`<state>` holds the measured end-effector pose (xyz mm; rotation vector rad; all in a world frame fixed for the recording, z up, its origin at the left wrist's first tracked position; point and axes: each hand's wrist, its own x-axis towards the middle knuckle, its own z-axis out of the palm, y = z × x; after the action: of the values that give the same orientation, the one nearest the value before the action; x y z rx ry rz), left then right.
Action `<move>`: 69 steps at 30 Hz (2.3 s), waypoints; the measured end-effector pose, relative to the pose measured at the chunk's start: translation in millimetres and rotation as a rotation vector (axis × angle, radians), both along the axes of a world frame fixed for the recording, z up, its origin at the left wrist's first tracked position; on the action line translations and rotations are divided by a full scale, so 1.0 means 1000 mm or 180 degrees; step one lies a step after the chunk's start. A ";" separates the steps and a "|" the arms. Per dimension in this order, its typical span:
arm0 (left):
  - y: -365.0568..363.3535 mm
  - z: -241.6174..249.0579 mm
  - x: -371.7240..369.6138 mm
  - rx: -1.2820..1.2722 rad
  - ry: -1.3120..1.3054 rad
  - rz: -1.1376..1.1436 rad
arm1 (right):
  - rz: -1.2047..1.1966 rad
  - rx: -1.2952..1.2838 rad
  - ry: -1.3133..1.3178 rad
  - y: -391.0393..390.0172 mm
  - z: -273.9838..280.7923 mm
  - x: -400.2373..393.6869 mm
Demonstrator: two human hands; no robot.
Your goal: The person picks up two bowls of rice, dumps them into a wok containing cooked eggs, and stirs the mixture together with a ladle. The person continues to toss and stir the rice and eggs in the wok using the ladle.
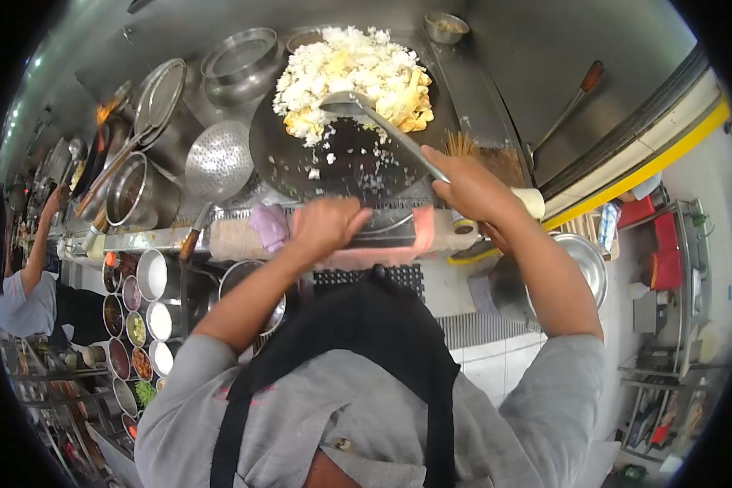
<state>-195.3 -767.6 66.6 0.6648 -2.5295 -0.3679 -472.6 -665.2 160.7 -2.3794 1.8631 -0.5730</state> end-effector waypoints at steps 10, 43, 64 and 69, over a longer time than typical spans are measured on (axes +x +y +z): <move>-0.117 -0.033 -0.063 -0.0111 0.0238 0.0054 | -0.1234 0.1603 -0.3889 -0.019 0.016 0.025; -0.127 -0.037 -0.080 0.0143 0.0140 0.0293 | -0.0040 -0.2359 -0.3615 -0.194 0.131 -0.026; -0.125 -0.034 -0.082 0.0262 0.0064 0.0404 | 0.2847 -0.0423 -0.3081 -0.282 0.222 -0.041; -0.125 -0.032 -0.083 0.0337 0.0100 0.0372 | 0.1230 -0.0779 -0.3326 -0.354 0.153 -0.012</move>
<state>-278.4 -892.2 34.4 0.8363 -2.4415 -0.4695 -484.5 -1019.5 313.9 -1.8127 0.8895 -1.6244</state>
